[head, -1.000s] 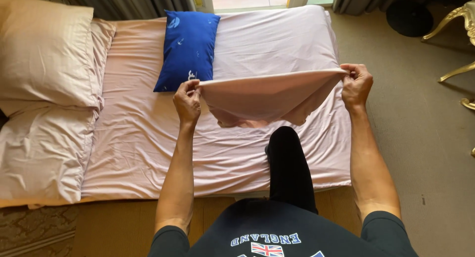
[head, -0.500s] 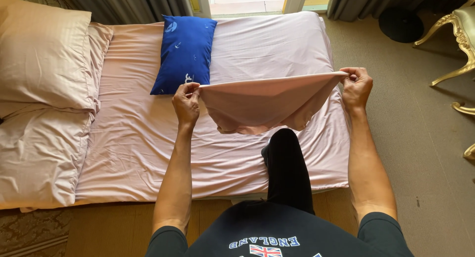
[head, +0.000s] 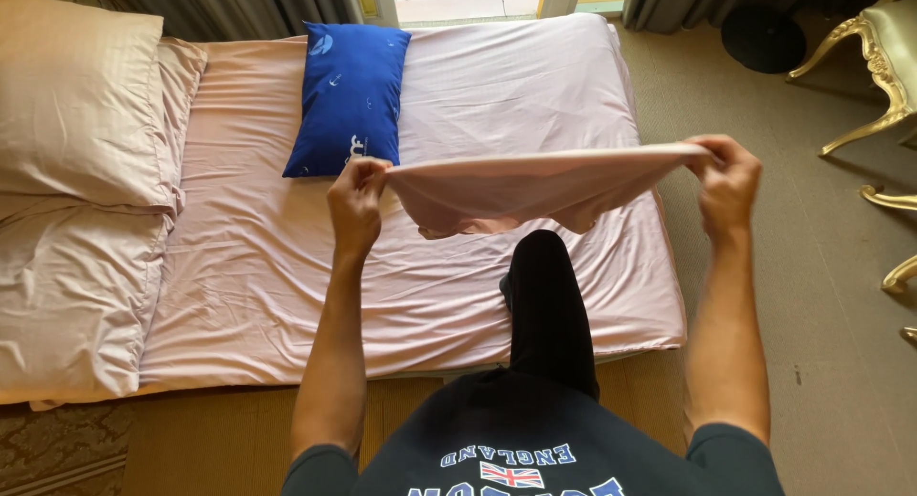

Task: The person puts a light pink pillowcase onto a blue pillow by hand, smoothing and adjusting the fabric. They then fold the removed pillowcase and place it on the bed. The person repeats the process with a second blue pillow, placing the finished pillows at the head of the bed.

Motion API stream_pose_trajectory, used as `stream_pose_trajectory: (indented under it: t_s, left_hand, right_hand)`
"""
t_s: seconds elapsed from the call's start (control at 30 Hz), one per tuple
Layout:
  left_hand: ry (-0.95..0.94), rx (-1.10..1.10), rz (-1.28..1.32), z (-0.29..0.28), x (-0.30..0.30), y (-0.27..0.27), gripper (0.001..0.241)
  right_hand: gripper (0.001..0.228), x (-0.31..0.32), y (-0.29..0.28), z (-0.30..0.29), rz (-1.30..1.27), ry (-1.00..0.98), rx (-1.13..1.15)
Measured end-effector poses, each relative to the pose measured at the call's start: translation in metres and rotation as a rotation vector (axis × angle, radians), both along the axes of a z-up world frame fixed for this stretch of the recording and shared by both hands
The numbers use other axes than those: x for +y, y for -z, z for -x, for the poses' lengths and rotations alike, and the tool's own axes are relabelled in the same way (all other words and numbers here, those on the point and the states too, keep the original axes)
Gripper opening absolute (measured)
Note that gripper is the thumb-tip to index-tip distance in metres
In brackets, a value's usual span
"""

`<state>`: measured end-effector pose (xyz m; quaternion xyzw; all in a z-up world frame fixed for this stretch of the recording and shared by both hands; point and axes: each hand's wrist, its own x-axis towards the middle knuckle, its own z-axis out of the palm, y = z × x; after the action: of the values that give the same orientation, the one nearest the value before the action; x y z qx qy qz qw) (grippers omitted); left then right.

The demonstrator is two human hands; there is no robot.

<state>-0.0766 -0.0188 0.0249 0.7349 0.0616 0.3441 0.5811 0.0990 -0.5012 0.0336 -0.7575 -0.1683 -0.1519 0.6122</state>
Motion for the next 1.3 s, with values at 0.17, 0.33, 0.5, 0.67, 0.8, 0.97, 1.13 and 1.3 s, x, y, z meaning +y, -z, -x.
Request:
stream_pose_trajectory:
  t_s: [0.17, 0.33, 0.5, 0.67, 0.8, 0.97, 1.13, 1.3]
  left_hand:
    - [0.189, 0.09, -0.05, 0.115, -0.02, -0.006, 0.005]
    - [0.612, 0.163, 0.108, 0.191, -0.032, 0.036, 0.013]
    - [0.705, 0.825, 0.404, 0.222, -0.036, 0.118, 0.009]
    - [0.819, 1.037, 0.287, 0.21, -0.042, 0.186, 0.02]
    - [0.973, 1.029, 0.17, 0.174, -0.041, 0.205, 0.037]
    - [0.584, 1.046, 0.152, 0.09, -0.064, 0.224, 0.046]
    - [0.371, 1.131, 0.476, 0.054, -0.095, 0.32, 0.059]
    - [0.442, 1.203, 1.189, 0.075, -0.12, 0.275, 0.061]
  right_hand:
    - [0.01, -0.075, -0.003, 0.101, -0.149, -0.207, 0.116]
    - [0.008, -0.156, 0.066, 0.171, -0.199, -0.501, 0.226]
    - [0.017, -0.171, 0.141, 0.209, 0.081, -0.297, 0.927]
    - [0.024, -0.14, 0.21, 0.204, 0.319, -0.418, 1.08]
    - [0.048, -0.125, 0.252, 0.17, 0.412, -0.55, 1.124]
    - [0.038, -0.061, 0.207, 0.112, 0.496, -0.229, 0.966]
    - [0.058, -0.003, 0.171, 0.107, 0.409, -0.027, 1.079]
    - [0.097, -0.012, 0.196, 0.113, -0.26, -0.224, 1.478]
